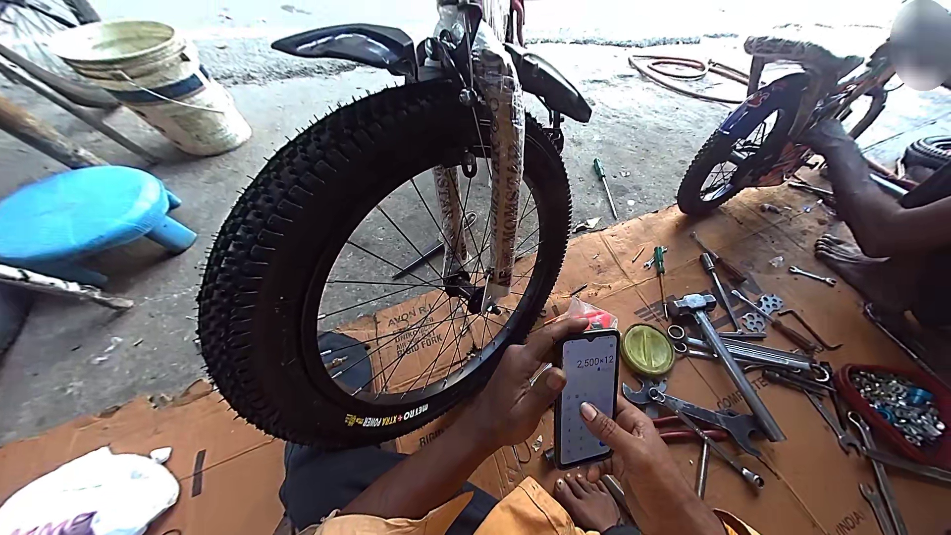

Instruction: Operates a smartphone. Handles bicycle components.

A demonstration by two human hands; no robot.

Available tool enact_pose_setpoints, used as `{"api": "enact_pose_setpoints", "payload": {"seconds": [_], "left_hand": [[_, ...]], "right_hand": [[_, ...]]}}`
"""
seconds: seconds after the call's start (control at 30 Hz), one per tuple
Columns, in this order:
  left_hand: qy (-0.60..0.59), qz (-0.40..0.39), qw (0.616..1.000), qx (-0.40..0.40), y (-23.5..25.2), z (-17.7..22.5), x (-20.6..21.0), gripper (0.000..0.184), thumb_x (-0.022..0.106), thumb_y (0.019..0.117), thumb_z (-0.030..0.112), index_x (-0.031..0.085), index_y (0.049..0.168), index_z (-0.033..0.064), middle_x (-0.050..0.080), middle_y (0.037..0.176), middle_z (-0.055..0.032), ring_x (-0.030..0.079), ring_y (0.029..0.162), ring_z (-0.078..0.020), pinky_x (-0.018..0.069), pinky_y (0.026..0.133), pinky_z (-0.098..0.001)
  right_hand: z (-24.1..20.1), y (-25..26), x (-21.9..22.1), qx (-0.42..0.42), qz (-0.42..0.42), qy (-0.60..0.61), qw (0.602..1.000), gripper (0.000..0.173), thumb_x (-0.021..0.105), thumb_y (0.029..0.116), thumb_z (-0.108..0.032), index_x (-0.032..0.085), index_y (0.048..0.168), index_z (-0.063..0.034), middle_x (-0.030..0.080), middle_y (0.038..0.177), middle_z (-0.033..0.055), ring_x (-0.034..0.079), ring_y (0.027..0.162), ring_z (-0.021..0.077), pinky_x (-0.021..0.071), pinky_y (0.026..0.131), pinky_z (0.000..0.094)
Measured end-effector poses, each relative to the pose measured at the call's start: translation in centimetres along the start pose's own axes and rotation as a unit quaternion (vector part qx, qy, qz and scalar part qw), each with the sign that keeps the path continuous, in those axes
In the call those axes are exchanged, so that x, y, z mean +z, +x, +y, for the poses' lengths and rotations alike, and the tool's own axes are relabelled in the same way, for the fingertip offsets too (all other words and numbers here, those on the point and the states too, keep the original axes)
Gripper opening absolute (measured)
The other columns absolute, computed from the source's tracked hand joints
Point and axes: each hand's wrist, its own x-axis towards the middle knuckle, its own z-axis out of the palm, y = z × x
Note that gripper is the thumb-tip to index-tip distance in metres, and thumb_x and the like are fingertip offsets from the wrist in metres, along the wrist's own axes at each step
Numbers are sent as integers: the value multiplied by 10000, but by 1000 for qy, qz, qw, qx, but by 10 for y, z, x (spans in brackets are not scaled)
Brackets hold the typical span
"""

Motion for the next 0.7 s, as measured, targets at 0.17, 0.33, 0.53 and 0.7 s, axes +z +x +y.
{"api": "enact_pose_setpoints", "payload": {"seconds": [0.17,0.33,0.53,0.7], "left_hand": [[12,2,1000,13,0,0,-1,755,363,1032,645,469,1512,70,677,1243,-102,697,1034,-179,617,894,-371],[21,3,1000,16,-1,-1,-1,760,352,1034,647,479,1505,64,674,1254,-97,695,1026,-169,615,889,-360],[23,2,1000,12,-1,0,-1,767,354,1027,657,473,1512,75,687,1230,-96,700,1031,-174,617,896,-372],[15,7,1000,12,0,0,-1,756,361,1031,646,472,1513,74,677,1250,-100,693,1050,-174,612,906,-366]], "right_hand": [[0,0,0,-6,-7,-5,1000,529,693,985,-324,522,1368,-2,691,1160,216,737,891,308,630,588,397],[-1,0,1,-4,-4,-2,1000,529,701,978,-306,516,1371,-5,693,1157,213,739,885,301,625,575,385],[-2,-1,0,1,-5,-6,1000,531,701,978,-325,522,1370,-14,695,1164,204,739,899,297,627,586,385],[-2,-1,1,-1,-13,-5,1000,577,711,968,-348,503,1391,-17,685,1183,205,735,928,305,632,597,395]]}}
